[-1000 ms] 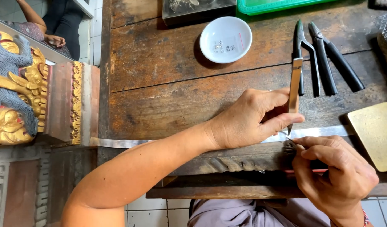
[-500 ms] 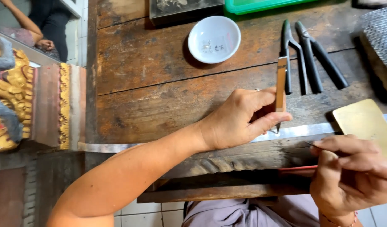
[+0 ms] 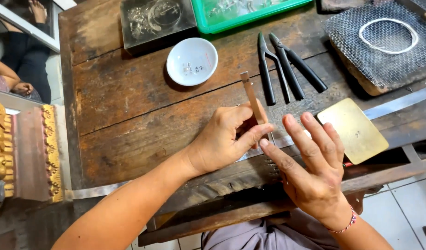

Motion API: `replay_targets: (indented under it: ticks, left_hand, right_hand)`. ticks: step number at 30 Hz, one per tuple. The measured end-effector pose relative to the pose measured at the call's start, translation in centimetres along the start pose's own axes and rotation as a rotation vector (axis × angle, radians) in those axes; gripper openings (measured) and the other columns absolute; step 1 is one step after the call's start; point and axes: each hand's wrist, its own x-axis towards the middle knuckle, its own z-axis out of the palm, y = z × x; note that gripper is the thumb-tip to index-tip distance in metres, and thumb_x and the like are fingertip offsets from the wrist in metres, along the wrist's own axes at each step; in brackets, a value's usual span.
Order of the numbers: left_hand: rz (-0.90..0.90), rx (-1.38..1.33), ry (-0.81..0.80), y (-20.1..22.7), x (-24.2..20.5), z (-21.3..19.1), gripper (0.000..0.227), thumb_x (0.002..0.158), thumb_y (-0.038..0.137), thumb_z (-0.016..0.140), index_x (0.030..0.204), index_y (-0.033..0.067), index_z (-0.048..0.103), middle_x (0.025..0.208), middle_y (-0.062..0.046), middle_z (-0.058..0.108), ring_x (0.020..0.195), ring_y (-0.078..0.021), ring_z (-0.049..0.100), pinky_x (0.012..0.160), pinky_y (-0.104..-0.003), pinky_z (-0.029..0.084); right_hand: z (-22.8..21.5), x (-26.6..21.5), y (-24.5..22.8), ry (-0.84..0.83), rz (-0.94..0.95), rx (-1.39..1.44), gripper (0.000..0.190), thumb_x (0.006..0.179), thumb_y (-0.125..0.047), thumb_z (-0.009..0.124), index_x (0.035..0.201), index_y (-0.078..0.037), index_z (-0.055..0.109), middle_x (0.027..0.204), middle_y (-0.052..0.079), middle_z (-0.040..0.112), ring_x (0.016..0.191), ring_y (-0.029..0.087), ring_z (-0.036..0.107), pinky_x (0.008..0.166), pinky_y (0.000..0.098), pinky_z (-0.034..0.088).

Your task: Engraving decorative patterns onto a silver metal strip using a graver tool at a jewelry workbench.

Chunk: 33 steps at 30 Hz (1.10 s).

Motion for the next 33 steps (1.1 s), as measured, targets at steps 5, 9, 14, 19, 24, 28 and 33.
replay_targets:
  ticks: [5, 9, 14, 19, 24, 28, 33]
  left_hand:
    - [-0.074, -0.007, -0.02, 0.8, 0.3, -0.1, 0.008, 0.103, 0.01, 0.067, 0.1, 0.0025, 0.065, 0.078, -0.003, 0.07, 0.069, -0.0075, 0.07, 0.061, -0.025, 0.055]
    - [-0.08, 0.043, -0.029, 0.8, 0.5, 0.0, 0.009, 0.102, 0.009, 0.067, 0.099, 0.002, 0.064, 0.078, -0.003, 0.07, 0.068, -0.007, 0.069, 0.059, -0.024, 0.052]
    - [-0.12, -0.051, -0.015, 0.1, 0.2, 0.2, 0.008, 0.103, 0.008, 0.066, 0.1, 0.0006, 0.064, 0.082, -0.003, 0.069, 0.071, -0.0051, 0.067, 0.06, -0.022, 0.054]
    - [-0.141, -0.011, -0.016, 0.1, 0.2, 0.2, 0.008, 0.103, 0.008, 0.066, 0.101, 0.0002, 0.065, 0.082, -0.003, 0.07, 0.071, -0.0047, 0.066, 0.06, -0.021, 0.053]
    - [-0.153, -0.002, -0.02, 0.2, 0.3, 0.2, 0.009, 0.103, 0.009, 0.065, 0.104, 0.0004, 0.064, 0.083, -0.003, 0.072, 0.072, -0.0047, 0.067, 0.061, -0.021, 0.055]
    - [-0.159, -0.005, -0.021, 0.3, 0.3, 0.2, 0.009, 0.103, 0.009, 0.066, 0.105, 0.0001, 0.064, 0.085, -0.004, 0.073, 0.075, -0.0058, 0.07, 0.064, -0.022, 0.057]
    - [-0.187, -0.025, -0.019, 0.2, 0.3, 0.3, 0.009, 0.102, 0.009, 0.066, 0.104, -0.0001, 0.064, 0.086, -0.005, 0.074, 0.076, -0.0065, 0.07, 0.065, -0.022, 0.059]
  right_hand:
    - [0.0, -0.1, 0.4, -0.077, -0.029, -0.054, 0.043, 0.094, -0.008, 0.059, 0.132, -0.022, 0.073, 0.153, 0.017, 0.054, 0.147, 0.039, 0.044, 0.126, 0.0525, 0.017]
    - [0.0, -0.1, 0.7, -0.081, -0.039, -0.06, 0.043, 0.097, -0.011, 0.056, 0.135, -0.022, 0.072, 0.153, 0.017, 0.054, 0.148, 0.039, 0.042, 0.125, 0.0539, 0.013]
    - [0.2, -0.2, 0.8, -0.072, -0.067, -0.044, 0.042, 0.099, -0.014, 0.054, 0.137, -0.023, 0.071, 0.154, 0.013, 0.054, 0.149, 0.037, 0.041, 0.126, 0.0548, 0.012]
    - [0.2, -0.3, 0.8, -0.065, -0.061, -0.045, 0.041, 0.1, -0.015, 0.053, 0.136, -0.022, 0.071, 0.155, 0.012, 0.053, 0.149, 0.037, 0.04, 0.125, 0.056, 0.011]
    - [0.3, -0.5, 0.9, -0.061, -0.053, -0.045, 0.04, 0.102, -0.015, 0.053, 0.136, -0.023, 0.071, 0.156, 0.011, 0.052, 0.15, 0.038, 0.039, 0.126, 0.0565, 0.01]
    - [0.5, -1.1, 0.9, -0.059, -0.059, -0.092, 0.041, 0.103, -0.015, 0.053, 0.14, -0.024, 0.071, 0.16, 0.011, 0.048, 0.154, 0.038, 0.03, 0.125, 0.0587, 0.001]
    - [1.2, -2.3, 1.0, -0.032, -0.075, -0.205, 0.043, 0.109, -0.017, 0.054, 0.149, -0.025, 0.069, 0.167, 0.014, 0.037, 0.158, 0.041, 0.014, 0.124, 0.0645, -0.01]
